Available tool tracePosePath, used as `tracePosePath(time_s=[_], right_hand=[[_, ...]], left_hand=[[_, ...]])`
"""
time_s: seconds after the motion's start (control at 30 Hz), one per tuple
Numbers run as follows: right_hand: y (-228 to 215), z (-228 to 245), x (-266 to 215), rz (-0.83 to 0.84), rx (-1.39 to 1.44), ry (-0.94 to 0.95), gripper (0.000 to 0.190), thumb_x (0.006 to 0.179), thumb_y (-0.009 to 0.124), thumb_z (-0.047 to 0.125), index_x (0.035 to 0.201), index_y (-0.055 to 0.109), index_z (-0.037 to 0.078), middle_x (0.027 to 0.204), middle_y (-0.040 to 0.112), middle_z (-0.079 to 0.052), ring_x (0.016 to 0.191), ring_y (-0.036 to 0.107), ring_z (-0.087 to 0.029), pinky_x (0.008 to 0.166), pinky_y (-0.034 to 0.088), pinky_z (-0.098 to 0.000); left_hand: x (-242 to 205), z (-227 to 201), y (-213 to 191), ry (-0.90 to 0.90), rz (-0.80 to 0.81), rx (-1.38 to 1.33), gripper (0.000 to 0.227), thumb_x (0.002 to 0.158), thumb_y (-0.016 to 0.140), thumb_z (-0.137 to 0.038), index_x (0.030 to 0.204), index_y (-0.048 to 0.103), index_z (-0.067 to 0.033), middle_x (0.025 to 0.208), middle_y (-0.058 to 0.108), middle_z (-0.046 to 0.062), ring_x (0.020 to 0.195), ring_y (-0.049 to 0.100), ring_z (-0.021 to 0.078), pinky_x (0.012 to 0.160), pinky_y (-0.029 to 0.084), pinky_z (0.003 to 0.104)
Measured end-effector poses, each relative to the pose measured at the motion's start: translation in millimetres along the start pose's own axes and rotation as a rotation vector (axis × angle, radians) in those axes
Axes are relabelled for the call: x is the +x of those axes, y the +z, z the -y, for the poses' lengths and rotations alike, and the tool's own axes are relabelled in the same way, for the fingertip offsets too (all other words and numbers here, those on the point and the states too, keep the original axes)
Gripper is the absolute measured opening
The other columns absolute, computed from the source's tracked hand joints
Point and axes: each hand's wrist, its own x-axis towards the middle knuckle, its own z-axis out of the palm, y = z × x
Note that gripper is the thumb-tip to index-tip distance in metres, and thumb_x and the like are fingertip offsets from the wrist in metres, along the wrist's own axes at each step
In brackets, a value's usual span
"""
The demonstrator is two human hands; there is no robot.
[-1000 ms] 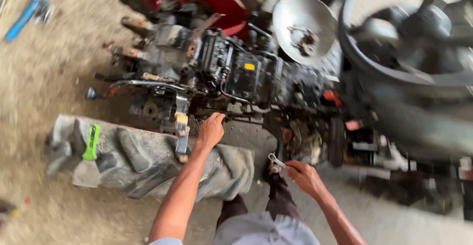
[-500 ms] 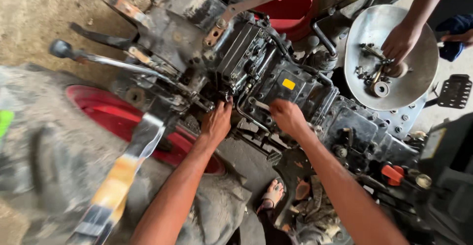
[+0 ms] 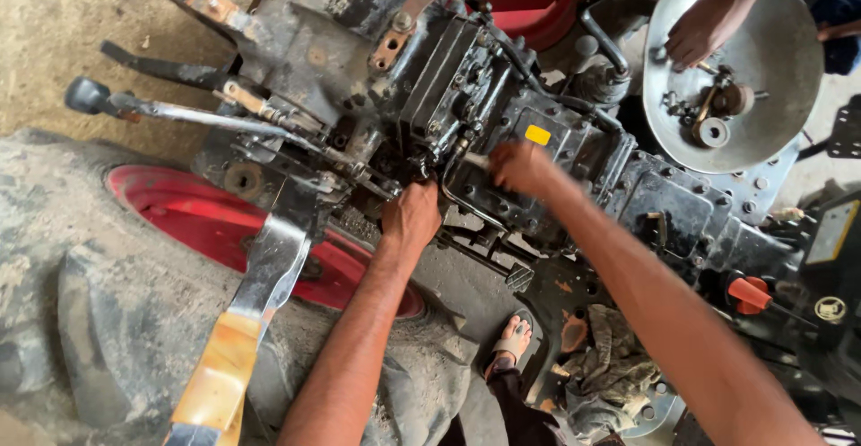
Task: The person works on a tractor engine, using a wrench to tighten bolts and handling various small engine parts. They place parts into a metal bowl and continue adjusting components on the engine block.
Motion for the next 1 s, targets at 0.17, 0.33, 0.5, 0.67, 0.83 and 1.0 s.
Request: tracePosePath(time_s=[0.17, 0.33, 0.5, 0.67, 0.83, 1.0], right_hand=[[53.6, 1.3, -29.6, -0.191, 0.384, 0.262, 0.030, 0.105, 0.054, 0.019, 0.125, 0.069, 0.002, 0.087, 0.068, -0.015, 0.067, 0.057, -0.017, 0.059, 0.048, -0.0306], [19.4, -2.9, -11.1, -0.090, 0.056, 0.207, 0.031, 0.099, 0.050, 0.015, 0.119, 0.071, 0.006, 0.088, 0.074, -0.007, 0.071, 0.067, -0.015, 0.062, 0.057, -0.0329], [3.0, -5.8, 1.2, 0.022, -0.094, 0.143, 0.032, 0.105, 0.049, 0.019, 0.120, 0.070, 0.001, 0.094, 0.076, -0.012, 0.073, 0.074, -0.020, 0.063, 0.061, -0.0327], [44.7, 1.8, -14.4, 0.048, 0.415, 0.224, 0.035, 0.096, 0.055, 0.010, 0.130, 0.058, 0.004, 0.094, 0.074, -0.017, 0.071, 0.073, -0.025, 0.056, 0.062, -0.0399], [67.0, 3.2, -27.2, -0.036, 0.467, 0.226, 0.028, 0.104, 0.045, 0.015, 0.115, 0.062, -0.005, 0.089, 0.071, -0.018, 0.071, 0.073, -0.025, 0.058, 0.062, -0.0375], [34.8, 0.2, -48.8, -0.065, 0.075, 0.126, 0.028, 0.106, 0.042, 0.019, 0.117, 0.062, 0.003, 0.088, 0.069, -0.012, 0.069, 0.068, -0.021, 0.054, 0.060, -0.0361]], left_hand=[[-3.5, 4.6, 9.4, 0.060, -0.093, 0.033, 0.018, 0.090, 0.062, -0.009, 0.104, 0.070, -0.0041, 0.082, 0.074, 0.021, 0.075, 0.075, 0.0367, 0.064, 0.060, 0.048], [-3.0, 8.3, 7.1, -0.012, -0.050, -0.025, 0.039, 0.102, 0.050, -0.008, 0.141, 0.055, -0.0021, 0.074, 0.067, 0.018, 0.057, 0.074, 0.0288, 0.042, 0.060, 0.039], [-4.7, 8.9, 13.6, -0.022, -0.134, -0.026, 0.025, 0.107, 0.054, -0.024, 0.123, 0.065, -0.0069, 0.073, 0.068, 0.012, 0.060, 0.072, 0.0260, 0.049, 0.057, 0.039], [-5.3, 8.6, 24.1, 0.117, -0.393, 0.119, 0.012, 0.099, 0.060, -0.014, 0.101, 0.070, -0.0081, 0.097, 0.070, 0.014, 0.080, 0.072, 0.0307, 0.066, 0.060, 0.042], [-4.7, 13.4, 30.8, 0.225, -0.473, 0.158, 0.014, 0.089, 0.060, -0.007, 0.099, 0.068, -0.0057, 0.123, 0.071, 0.015, 0.100, 0.069, 0.0337, 0.077, 0.061, 0.042], [1.9, 12.6, 23.8, 0.102, -0.228, 0.055, 0.027, 0.102, 0.053, -0.014, 0.121, 0.064, 0.0008, 0.106, 0.071, 0.020, 0.087, 0.073, 0.0334, 0.070, 0.063, 0.041]])
